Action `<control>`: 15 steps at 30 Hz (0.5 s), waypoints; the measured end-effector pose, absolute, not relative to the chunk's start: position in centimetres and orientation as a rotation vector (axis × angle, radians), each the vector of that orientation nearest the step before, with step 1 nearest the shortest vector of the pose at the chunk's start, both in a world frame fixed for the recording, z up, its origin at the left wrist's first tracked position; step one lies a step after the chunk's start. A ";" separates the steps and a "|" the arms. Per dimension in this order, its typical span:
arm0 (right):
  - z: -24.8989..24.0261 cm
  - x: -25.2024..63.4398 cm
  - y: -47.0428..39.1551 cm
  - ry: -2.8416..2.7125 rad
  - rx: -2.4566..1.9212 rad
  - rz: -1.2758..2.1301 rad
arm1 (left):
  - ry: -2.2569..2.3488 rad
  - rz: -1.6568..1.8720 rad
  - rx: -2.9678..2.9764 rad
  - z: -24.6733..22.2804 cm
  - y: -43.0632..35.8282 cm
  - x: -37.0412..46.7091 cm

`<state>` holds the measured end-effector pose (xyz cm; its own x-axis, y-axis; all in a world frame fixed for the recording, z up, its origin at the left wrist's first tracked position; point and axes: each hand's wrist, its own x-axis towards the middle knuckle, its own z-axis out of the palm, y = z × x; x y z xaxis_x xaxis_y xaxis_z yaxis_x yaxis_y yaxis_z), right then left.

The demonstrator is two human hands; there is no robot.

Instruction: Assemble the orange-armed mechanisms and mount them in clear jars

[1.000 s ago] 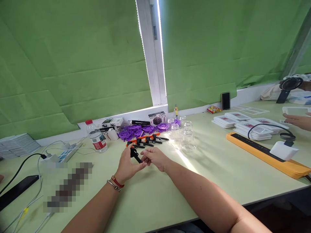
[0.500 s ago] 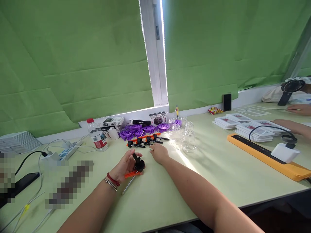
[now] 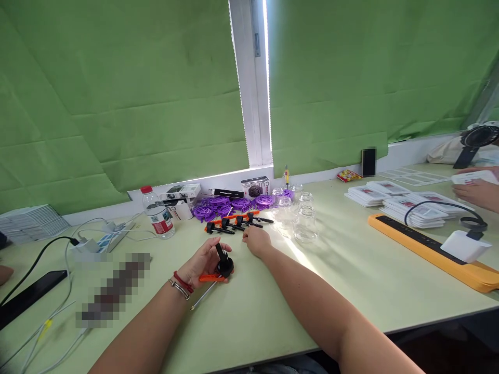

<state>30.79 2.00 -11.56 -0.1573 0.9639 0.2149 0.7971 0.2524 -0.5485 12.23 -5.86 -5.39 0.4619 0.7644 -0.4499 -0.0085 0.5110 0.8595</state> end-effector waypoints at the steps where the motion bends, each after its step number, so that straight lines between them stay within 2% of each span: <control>1: -11.5 30.8 1.9 -2.007 -1.584 0.429 | 0.982 0.569 0.920 -5.4 -5.8 12.2; 5: -10.2 30.7 0.5 -2.023 -1.441 0.498 | 0.964 0.567 0.926 -5.5 -5.8 12.1; 11: -7.5 29.9 -2.6 -1.955 -0.757 0.864 | 0.919 0.539 0.971 -5.9 -5.5 12.0; 15: -7.2 29.3 -2.9 -2.035 -0.643 0.888 | 0.881 0.512 0.991 -6.3 -5.2 11.9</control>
<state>29.31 -2.86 -7.19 -0.5452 0.6938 0.4705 0.1268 0.6231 -0.7718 11.88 -5.19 -6.29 0.5627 0.7240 -0.3990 0.0113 0.4759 0.8794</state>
